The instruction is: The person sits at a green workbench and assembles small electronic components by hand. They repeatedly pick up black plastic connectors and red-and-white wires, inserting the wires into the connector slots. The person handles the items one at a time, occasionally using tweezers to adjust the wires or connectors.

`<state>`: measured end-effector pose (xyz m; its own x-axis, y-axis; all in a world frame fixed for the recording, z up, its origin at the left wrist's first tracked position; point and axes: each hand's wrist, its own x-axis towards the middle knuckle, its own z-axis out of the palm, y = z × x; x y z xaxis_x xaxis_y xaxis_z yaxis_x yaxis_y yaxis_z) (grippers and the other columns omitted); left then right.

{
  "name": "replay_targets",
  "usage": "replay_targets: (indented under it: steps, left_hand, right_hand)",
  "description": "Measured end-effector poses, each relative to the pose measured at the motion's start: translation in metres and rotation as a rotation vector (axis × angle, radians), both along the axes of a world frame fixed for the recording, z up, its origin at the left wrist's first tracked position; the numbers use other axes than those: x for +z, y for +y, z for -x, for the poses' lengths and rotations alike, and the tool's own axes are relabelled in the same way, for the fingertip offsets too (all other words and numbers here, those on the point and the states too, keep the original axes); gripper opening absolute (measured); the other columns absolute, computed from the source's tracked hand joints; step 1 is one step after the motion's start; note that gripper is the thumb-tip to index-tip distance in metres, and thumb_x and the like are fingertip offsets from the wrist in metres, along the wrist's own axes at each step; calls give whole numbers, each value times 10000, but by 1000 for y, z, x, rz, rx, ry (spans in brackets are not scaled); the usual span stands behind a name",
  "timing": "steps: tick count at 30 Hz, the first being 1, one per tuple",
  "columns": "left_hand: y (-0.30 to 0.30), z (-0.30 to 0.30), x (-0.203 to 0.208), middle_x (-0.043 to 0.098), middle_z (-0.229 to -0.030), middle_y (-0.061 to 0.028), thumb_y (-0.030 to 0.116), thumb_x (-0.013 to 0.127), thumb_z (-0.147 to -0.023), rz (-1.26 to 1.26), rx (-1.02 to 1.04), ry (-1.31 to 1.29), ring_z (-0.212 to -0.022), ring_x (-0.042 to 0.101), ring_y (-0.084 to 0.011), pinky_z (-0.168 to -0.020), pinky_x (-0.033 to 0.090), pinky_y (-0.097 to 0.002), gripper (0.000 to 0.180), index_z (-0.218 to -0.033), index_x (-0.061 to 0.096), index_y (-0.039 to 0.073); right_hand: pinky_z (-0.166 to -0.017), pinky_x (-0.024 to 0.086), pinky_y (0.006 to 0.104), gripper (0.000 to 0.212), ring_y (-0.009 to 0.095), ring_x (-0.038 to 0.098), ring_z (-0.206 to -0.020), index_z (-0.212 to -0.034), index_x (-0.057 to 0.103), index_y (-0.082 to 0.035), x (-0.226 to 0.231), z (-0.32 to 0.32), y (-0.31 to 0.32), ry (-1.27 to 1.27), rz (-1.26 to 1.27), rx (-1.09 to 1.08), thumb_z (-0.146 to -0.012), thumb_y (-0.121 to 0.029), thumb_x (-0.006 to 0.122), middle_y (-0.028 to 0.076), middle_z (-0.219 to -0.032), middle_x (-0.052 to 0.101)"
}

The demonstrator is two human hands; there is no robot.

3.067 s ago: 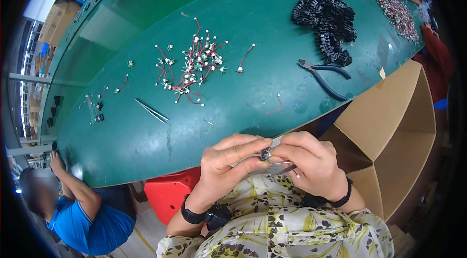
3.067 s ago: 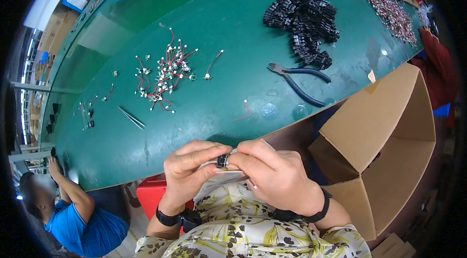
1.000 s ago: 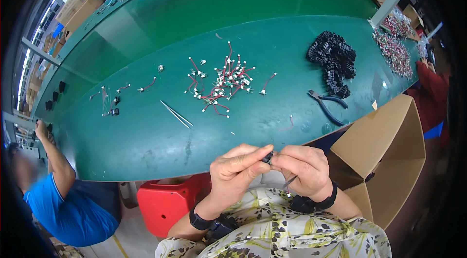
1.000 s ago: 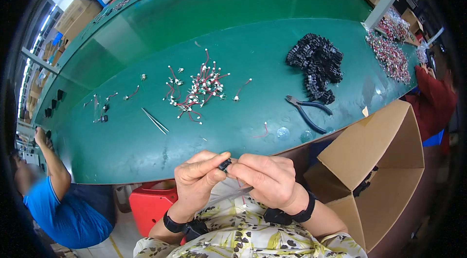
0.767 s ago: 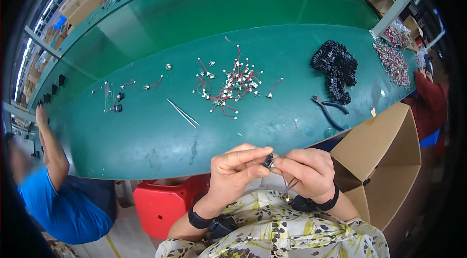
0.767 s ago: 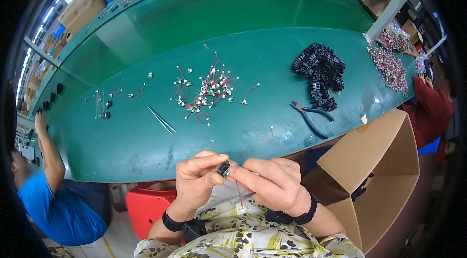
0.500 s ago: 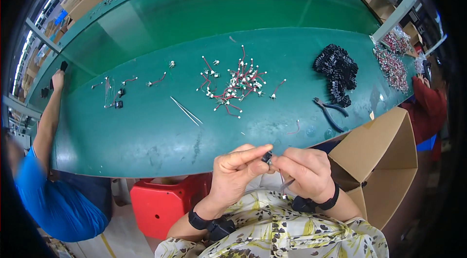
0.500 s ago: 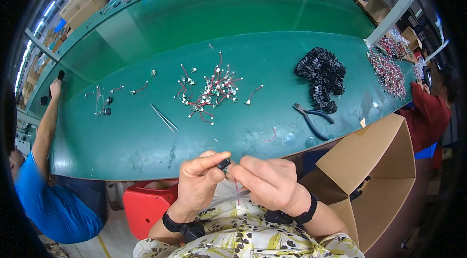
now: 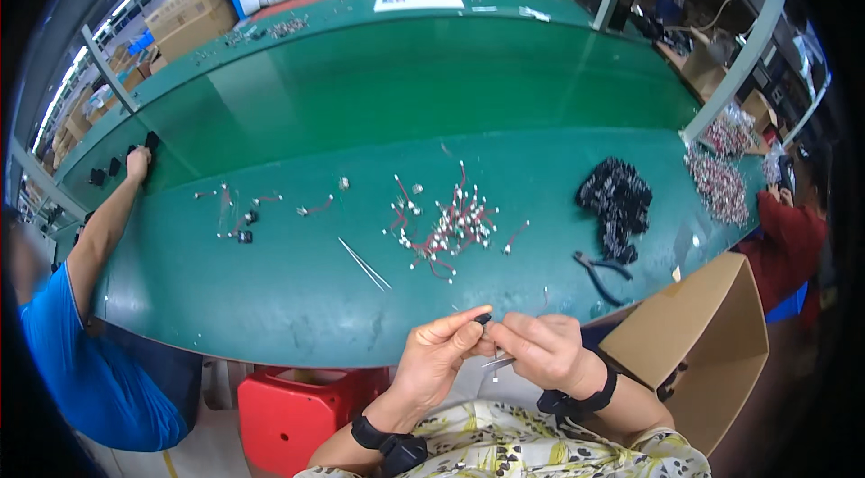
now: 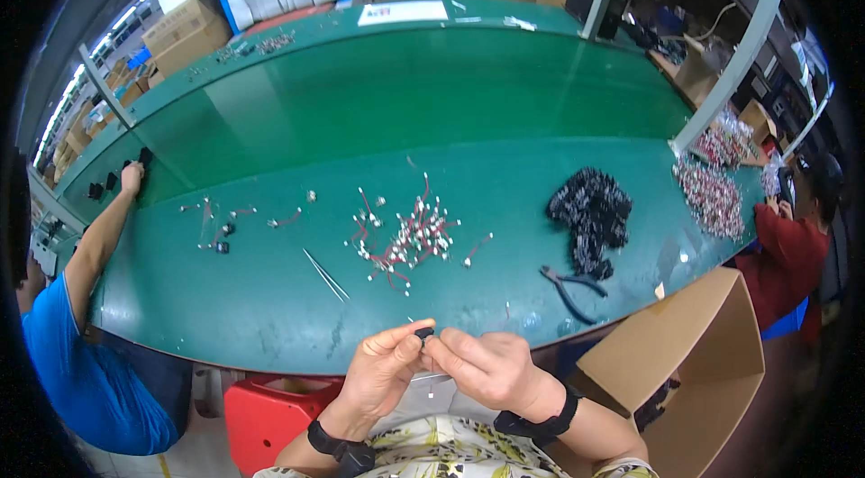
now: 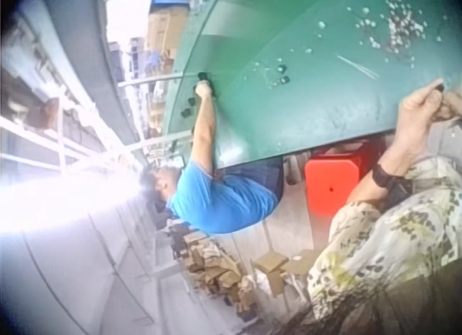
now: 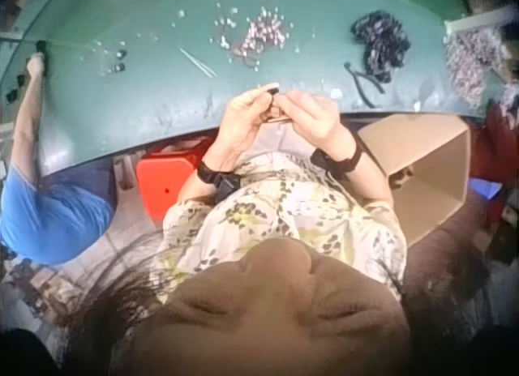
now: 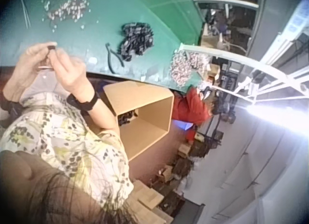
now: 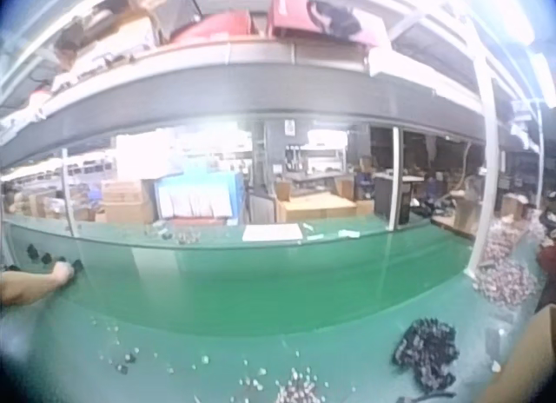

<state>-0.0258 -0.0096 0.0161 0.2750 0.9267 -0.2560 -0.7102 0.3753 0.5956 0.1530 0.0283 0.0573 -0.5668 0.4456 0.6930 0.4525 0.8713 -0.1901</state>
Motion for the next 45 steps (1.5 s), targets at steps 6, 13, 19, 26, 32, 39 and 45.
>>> replay_targets:
  steps: [6, 13, 19, 26, 32, 39, 45]
  left_hand:
    - [17, 17, 11, 677, -1011, -96, 92, 584, -947, -27, 38, -92, -883, 662, -167, -835, 542, -309, 316, -1244, 582, -16]
    - [36, 87, 18, 666, -1026, -147, 79, 572, -952, -111, 425, 187, -849, 653, -179, -802, 548, -321, 252, -1182, 606, -19]
    - [30, 127, -18, 683, -994, -163, 4, 635, -892, -113, 533, 452, -801, 666, -192, -789, 554, -330, 259, -1148, 615, -30]
    - [33, 129, -8, 677, -1014, -86, -16, 613, -902, -96, 397, 419, -867, 647, -149, -811, 530, -270, 279, -1181, 617, -15]
    - [29, 135, -3, 674, -1025, -89, -14, 606, -908, -16, 417, 366, -880, 645, -156, -816, 529, -273, 282, -1189, 605, -32]
    - [24, 138, -2, 669, -1046, -89, 0, 600, -917, -66, 374, 368, -903, 634, -153, -836, 519, -274, 294, -1210, 594, -20]
    - [31, 132, -21, 667, -1015, -145, -25, 653, -864, -137, 439, 435, -839, 652, -198, -814, 545, -346, 336, -1196, 597, -26]
  right_hand:
    - [-434, 460, 272, 323, 142, 555, -487, -958, 678, -73, 27, 16, 30, -121, 13, 105, -638, -61, 719, 11, -911, 643]
    - [-630, 539, 281, 192, 174, 662, -715, -945, 694, -48, 80, 45, 50, 28, 901, 259, -760, 3, 689, 64, -885, 668]
    - [-711, 501, 270, 171, 79, 622, -757, -847, 741, -54, 69, 71, 166, -346, 1394, 58, -778, -210, 749, 37, -796, 716]
    - [-401, 261, 252, 456, 69, 366, -468, -1141, 574, -32, 148, 182, 350, 299, 1092, -209, -766, -216, 757, -19, -614, 452]
    - [-398, 226, 249, 361, 53, 322, -457, -1108, 619, -19, 83, 181, 322, 124, 1346, -47, -803, -186, 719, -2, -712, 565]
    - [-501, 387, 233, 226, 35, 499, -600, -1009, 683, -58, 82, 115, 229, -18, 1378, -99, -883, -245, 677, 1, -867, 679]
    - [-686, 482, 290, 207, 98, 571, -709, -888, 698, -13, 63, 35, 142, -38, 1021, -186, -869, -219, 707, 56, -748, 672]
